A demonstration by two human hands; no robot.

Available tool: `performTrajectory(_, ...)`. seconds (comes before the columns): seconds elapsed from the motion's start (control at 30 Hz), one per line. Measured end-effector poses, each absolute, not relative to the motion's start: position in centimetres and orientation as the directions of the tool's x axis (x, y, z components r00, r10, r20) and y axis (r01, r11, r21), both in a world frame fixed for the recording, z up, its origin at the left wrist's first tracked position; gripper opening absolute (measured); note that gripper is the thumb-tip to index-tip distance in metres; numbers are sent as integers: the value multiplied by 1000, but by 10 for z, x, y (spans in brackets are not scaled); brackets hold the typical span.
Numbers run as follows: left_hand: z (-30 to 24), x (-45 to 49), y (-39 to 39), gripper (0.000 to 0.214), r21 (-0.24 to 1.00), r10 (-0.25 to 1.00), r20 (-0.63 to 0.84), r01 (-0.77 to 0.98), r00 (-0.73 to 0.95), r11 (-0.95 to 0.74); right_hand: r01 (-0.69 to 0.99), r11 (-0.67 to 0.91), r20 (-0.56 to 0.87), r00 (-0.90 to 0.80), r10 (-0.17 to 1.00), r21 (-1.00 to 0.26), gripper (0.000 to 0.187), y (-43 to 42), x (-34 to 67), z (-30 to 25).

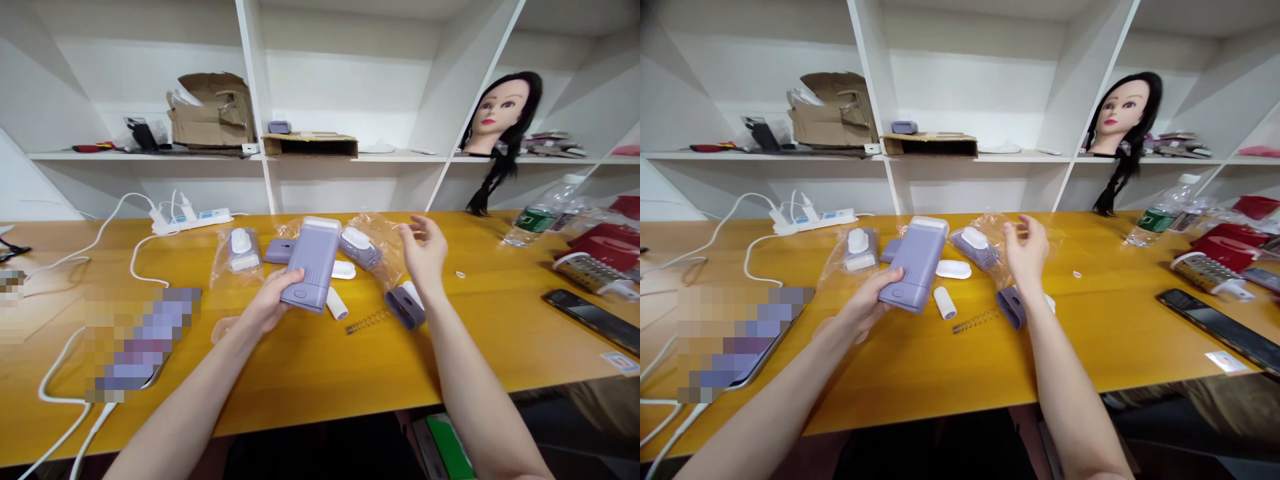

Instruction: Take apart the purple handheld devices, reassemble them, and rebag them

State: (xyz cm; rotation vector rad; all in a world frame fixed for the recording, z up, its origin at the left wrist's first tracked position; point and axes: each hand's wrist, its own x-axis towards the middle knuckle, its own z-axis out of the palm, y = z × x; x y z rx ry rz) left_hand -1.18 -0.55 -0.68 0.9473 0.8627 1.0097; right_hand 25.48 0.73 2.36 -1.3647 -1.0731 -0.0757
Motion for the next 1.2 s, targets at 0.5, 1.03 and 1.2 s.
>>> performTrajectory(0.5,-7,-4,-13,40,942,940,-149,-244,308,229,341,-198,100,687,719,-919,17,31,377,21)
performTrajectory(1.03,-7,-5,-13,39,948,948,-145,-236,283,215,193,60,170,624,763,-979,35,45,384,-18)
performTrajectory(1.2,-10,-6,-9,38,920,956,-121,-331,269,210,335,307,454,629,631,-891,50,38,362,12)
